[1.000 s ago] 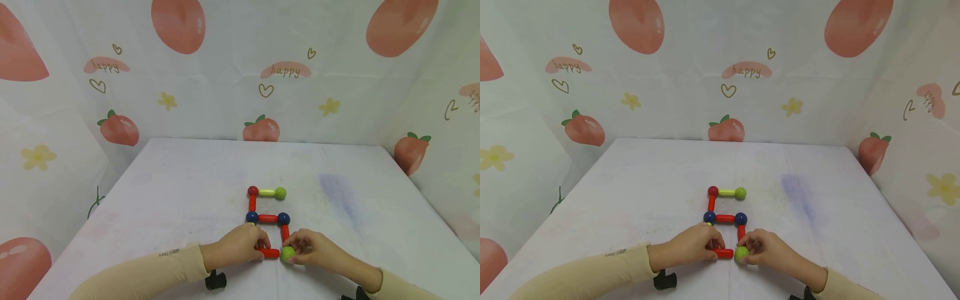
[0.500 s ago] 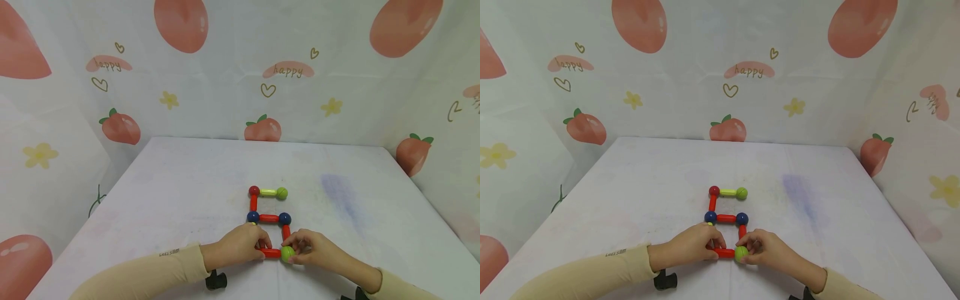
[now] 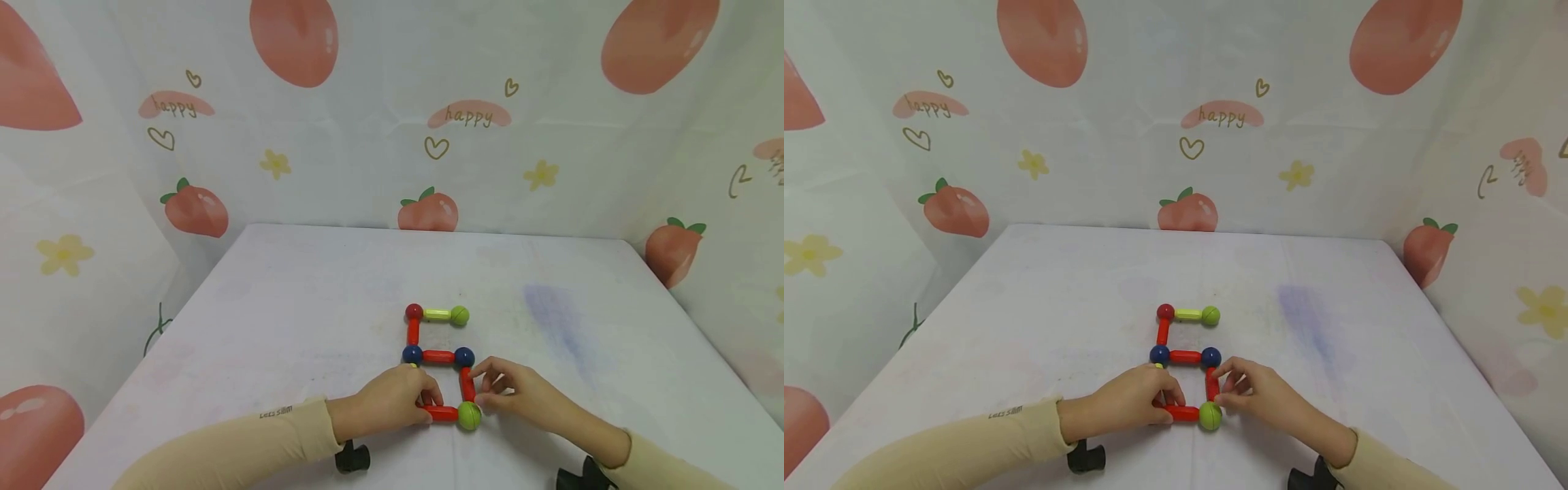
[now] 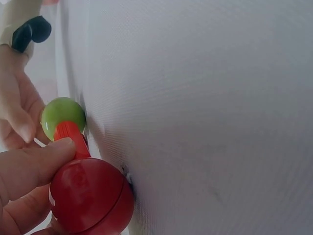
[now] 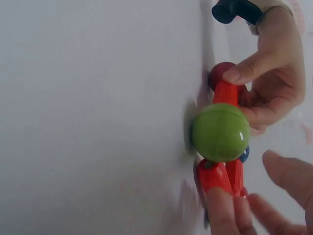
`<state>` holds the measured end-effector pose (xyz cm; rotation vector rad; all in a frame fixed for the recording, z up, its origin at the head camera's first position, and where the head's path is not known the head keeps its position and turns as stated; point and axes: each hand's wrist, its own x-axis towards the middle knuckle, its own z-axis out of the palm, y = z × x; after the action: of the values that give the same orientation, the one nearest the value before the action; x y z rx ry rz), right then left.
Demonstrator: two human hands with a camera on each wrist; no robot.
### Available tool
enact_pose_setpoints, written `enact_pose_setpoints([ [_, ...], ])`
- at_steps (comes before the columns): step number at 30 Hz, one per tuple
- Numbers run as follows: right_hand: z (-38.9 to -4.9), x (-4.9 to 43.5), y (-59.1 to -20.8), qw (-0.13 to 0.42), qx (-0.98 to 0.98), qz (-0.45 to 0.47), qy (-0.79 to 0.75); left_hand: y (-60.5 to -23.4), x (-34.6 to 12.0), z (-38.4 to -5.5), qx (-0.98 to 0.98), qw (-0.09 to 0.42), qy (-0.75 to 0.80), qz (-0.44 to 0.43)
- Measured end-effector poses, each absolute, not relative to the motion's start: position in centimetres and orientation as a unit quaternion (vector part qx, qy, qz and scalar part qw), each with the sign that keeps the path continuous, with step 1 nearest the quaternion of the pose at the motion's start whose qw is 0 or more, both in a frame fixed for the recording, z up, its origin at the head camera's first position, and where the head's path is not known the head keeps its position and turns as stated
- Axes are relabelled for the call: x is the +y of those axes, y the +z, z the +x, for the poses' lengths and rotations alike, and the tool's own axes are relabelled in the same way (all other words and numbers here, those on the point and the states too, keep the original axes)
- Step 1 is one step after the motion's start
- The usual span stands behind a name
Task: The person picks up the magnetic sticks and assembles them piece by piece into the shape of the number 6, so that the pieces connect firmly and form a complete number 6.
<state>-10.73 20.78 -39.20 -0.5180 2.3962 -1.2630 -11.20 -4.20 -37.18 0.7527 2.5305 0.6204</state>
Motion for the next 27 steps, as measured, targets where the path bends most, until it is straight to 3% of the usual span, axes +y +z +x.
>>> enact_pose_setpoints([
  [11,-12.5,19.9,-39.4,0.274,0.828,-0.068,-0.485,-37.3,-4.3,-11.2,0.912,0.208,0.227,0.272],
  [27,-13.3,18.7,-39.5,0.285,0.839,-0.013,-0.463,-37.4,-4.3,-11.2,0.912,0.207,0.223,0.274],
])
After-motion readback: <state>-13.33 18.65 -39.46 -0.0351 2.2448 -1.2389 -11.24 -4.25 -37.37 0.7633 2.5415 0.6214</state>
